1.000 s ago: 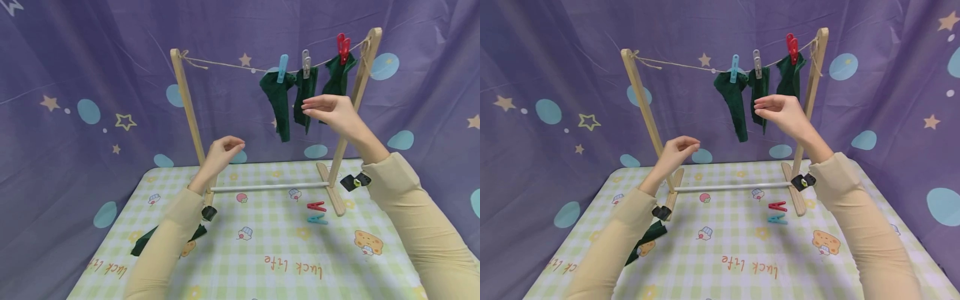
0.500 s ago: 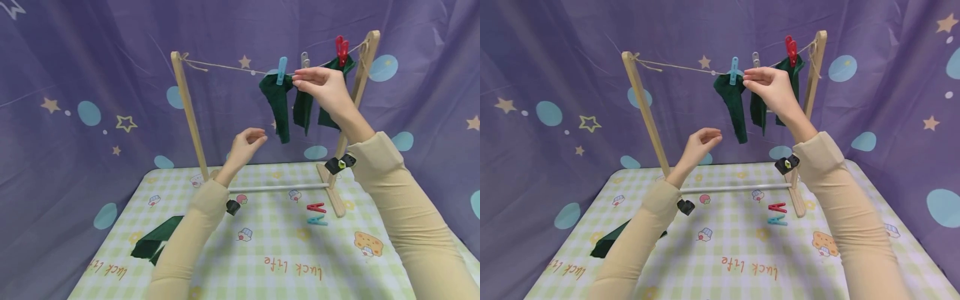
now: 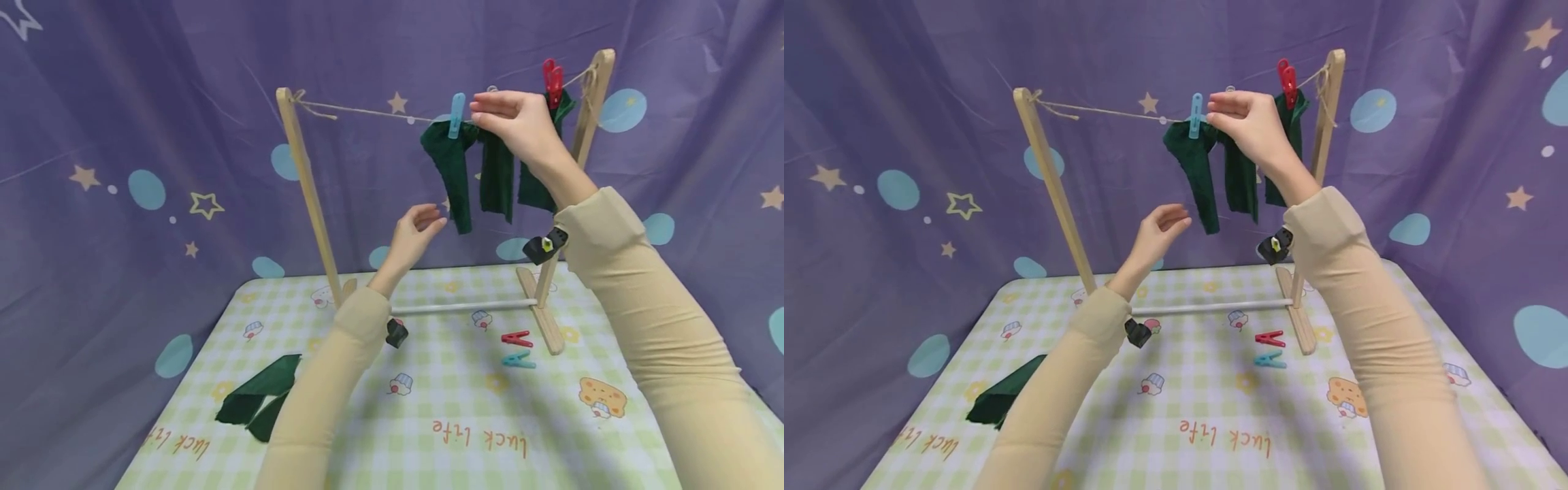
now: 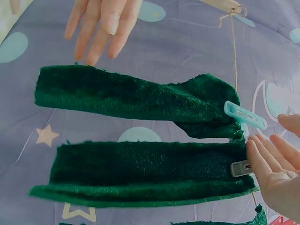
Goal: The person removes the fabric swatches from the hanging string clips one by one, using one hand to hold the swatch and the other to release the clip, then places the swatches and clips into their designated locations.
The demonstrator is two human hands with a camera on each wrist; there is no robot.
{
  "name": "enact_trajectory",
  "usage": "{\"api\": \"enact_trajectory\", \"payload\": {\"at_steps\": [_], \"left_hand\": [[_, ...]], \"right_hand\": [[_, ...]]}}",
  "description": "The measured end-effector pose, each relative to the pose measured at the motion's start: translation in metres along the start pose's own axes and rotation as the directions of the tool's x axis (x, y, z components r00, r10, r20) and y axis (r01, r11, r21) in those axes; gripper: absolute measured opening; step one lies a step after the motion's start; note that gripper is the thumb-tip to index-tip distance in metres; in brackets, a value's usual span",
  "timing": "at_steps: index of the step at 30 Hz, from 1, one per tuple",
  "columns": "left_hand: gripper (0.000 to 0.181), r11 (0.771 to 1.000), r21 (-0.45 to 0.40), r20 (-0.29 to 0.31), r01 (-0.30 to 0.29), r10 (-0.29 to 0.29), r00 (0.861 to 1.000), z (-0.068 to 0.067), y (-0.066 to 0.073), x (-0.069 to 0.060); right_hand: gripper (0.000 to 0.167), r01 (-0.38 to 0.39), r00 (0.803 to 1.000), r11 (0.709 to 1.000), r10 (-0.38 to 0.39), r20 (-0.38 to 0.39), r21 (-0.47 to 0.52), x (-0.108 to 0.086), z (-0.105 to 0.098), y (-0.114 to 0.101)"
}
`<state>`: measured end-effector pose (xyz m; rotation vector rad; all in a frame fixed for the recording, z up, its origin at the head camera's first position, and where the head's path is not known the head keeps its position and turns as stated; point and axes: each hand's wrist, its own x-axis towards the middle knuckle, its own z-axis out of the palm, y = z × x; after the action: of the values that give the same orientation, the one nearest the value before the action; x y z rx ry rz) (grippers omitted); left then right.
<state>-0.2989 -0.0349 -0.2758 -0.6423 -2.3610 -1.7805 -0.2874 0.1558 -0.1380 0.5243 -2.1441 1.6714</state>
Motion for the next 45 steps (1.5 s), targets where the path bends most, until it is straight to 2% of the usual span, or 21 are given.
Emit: {"api": "enact_trajectory", "payload": {"at_steps": [12,17,24,33,39,45], "left_hand": [[0.046,0.998,-0.029,0.011,0.055,-0.055,0.998,0.012,-0.006,0.019],[0.044,0.994,-0.061,0.033,0.09,-0.088,0.996,0.013,-0.002,0.022],[0.038,0.988,-0.085,0.025,0.131,-0.129,0.991,0.017,0.001,0.022],[0.031,0.989,-0.115,-0.045,0.088,-0.094,0.995,0.028,-0.003,0.027],[0.025,0.987,-0.142,-0.046,0.073,-0.08,0.996,0.032,0.0,0.028],[0.021,0.98,-0.189,-0.058,0.068,-0.08,0.995,0.03,0.002,0.025]], "right_hand": [[0.043,-0.017,0.999,0.987,0.022,0.03,-0.159,0.018,0.004,-0.011],[0.041,-0.036,0.999,0.981,0.043,0.03,-0.192,0.022,0.009,-0.014],[0.038,-0.065,0.997,0.976,0.071,0.02,-0.206,0.026,0.015,-0.012],[0.034,-0.074,0.997,0.972,0.072,-0.017,-0.222,0.028,0.016,-0.011],[0.033,-0.067,0.998,0.971,0.065,-0.02,-0.228,0.03,0.015,-0.009],[0.031,-0.068,0.998,0.97,0.065,-0.017,-0.234,0.03,0.017,-0.007]]}}
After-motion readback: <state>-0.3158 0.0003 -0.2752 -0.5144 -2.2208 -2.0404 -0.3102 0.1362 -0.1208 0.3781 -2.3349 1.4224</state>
